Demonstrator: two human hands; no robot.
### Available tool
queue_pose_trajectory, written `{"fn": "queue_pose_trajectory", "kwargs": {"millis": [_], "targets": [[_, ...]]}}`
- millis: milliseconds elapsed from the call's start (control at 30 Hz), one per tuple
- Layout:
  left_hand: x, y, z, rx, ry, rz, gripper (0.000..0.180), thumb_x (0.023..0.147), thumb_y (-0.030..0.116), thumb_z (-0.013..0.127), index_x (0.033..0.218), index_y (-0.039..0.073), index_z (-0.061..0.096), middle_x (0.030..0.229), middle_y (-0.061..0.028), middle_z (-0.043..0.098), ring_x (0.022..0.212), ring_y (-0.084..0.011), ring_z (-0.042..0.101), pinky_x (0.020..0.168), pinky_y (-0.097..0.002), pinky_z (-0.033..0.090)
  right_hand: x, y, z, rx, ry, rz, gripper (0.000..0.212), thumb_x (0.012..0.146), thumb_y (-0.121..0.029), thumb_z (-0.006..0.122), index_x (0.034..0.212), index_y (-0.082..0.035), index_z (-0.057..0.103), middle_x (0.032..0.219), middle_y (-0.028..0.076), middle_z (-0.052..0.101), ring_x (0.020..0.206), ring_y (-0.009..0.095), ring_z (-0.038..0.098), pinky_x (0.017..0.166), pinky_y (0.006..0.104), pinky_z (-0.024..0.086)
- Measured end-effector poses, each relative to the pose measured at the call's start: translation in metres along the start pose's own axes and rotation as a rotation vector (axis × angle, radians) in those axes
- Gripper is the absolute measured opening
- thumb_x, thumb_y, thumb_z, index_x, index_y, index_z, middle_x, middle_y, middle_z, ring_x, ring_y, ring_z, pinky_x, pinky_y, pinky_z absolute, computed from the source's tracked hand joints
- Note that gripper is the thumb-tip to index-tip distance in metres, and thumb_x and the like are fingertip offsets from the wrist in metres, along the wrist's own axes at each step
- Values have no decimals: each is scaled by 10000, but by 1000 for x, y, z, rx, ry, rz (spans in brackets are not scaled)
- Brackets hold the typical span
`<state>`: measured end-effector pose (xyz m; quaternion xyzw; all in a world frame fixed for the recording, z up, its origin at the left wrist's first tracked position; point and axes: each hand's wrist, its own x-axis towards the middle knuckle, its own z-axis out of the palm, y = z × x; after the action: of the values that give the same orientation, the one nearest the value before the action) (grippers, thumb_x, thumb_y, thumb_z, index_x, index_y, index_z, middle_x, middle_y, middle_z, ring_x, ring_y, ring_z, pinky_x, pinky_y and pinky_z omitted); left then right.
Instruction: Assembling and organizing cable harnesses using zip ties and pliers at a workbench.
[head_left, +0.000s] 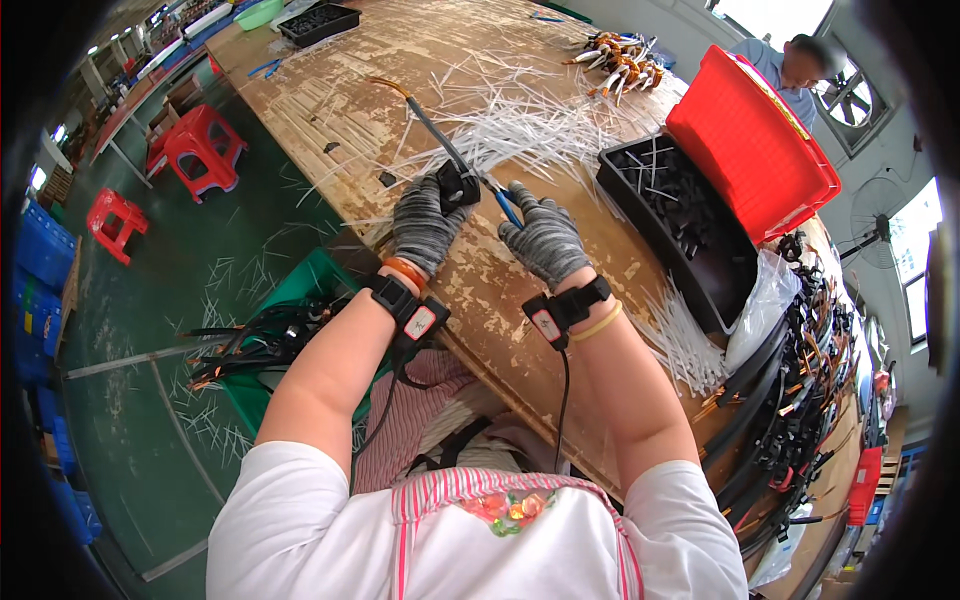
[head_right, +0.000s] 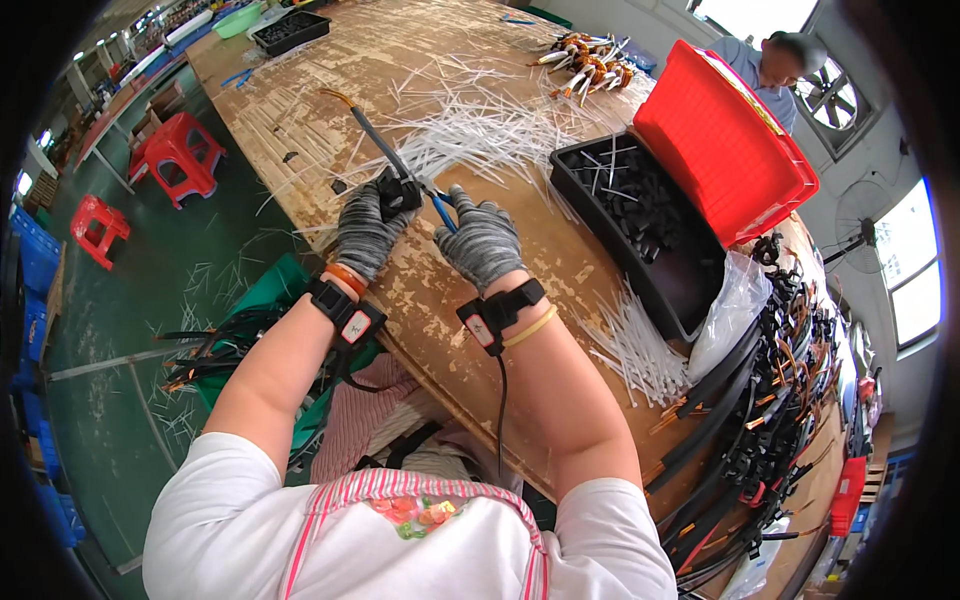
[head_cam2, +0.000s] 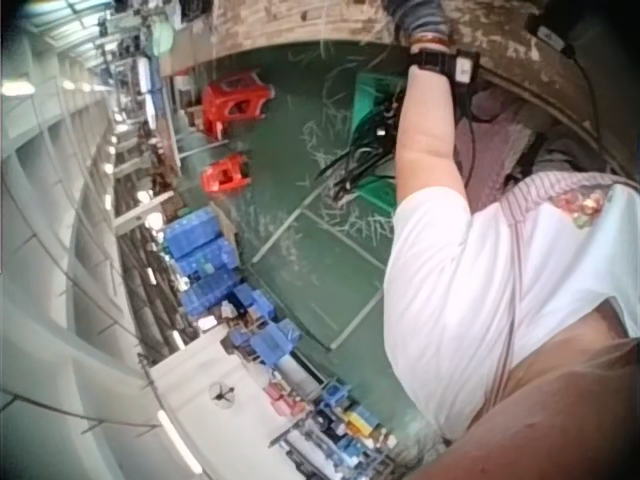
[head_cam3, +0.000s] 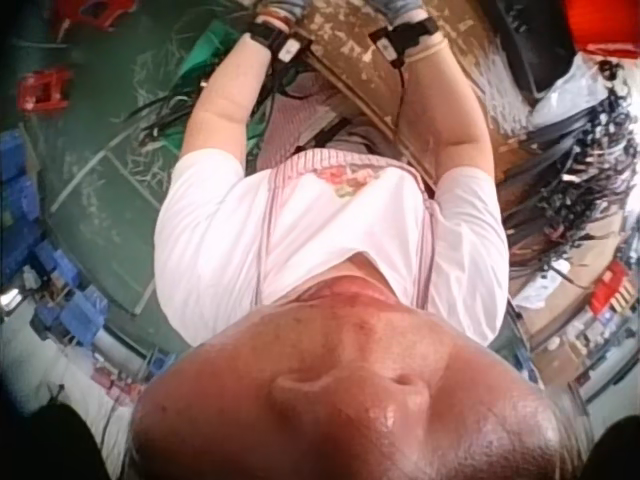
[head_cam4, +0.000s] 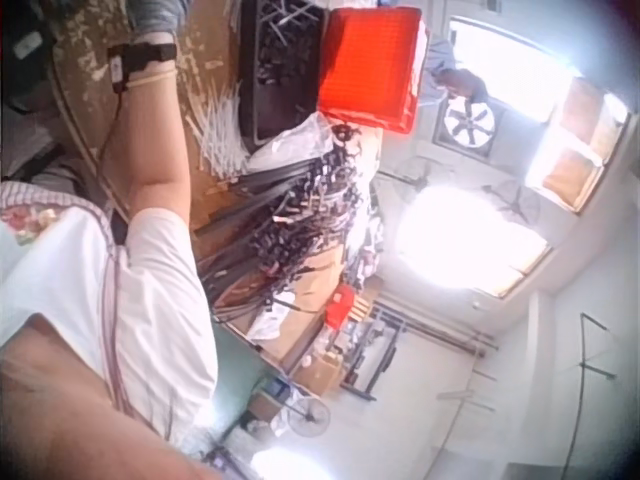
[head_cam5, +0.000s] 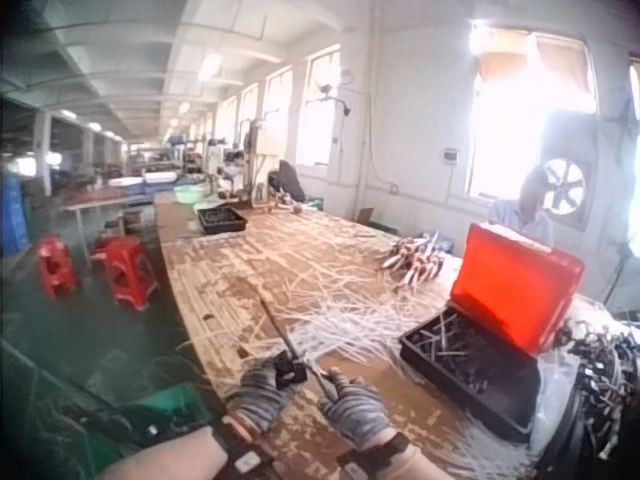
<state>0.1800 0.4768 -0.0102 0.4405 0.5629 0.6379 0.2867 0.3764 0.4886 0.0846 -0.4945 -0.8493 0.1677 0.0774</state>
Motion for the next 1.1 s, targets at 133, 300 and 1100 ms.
{"fn": "queue_pose_trajectory", "kwargs": {"millis": [133, 300, 1100], "targets": [[4, -17, -8, 296, 23, 177, 170, 929, 75, 502, 1054, -6, 585, 982, -110, 649, 905, -188, 654, 834, -371, 593, 6, -12, -2, -69, 33, -69, 600, 853, -368, 615, 1407, -199, 459, 1106, 188, 631, 1096, 362, 583, 932, 457, 454], [5, -21, -1, 340, 31, 186, 164, 920, 52, 509, 1057, -2, 582, 988, -103, 644, 894, -182, 649, 829, -364, 592, 28, 15, 14, 349, -109, -44, 401, 888, -348, 582, 1207, -108, 610, 800, 139, 678, 793, 291, 679, 699, 407, 526], [-76, 119, 0, 1286, -88, 1127, 356, 790, 245, 660, 1145, 255, 630, 1154, 49, 569, 1169, -181, 489, 1077, -449, 293, -32, 26, 48, 2223, -583, 119, 323, 917, -378, 620, 1093, -109, 587, 959, 96, 651, 779, 204, 633, 663, 356, 538]]}}
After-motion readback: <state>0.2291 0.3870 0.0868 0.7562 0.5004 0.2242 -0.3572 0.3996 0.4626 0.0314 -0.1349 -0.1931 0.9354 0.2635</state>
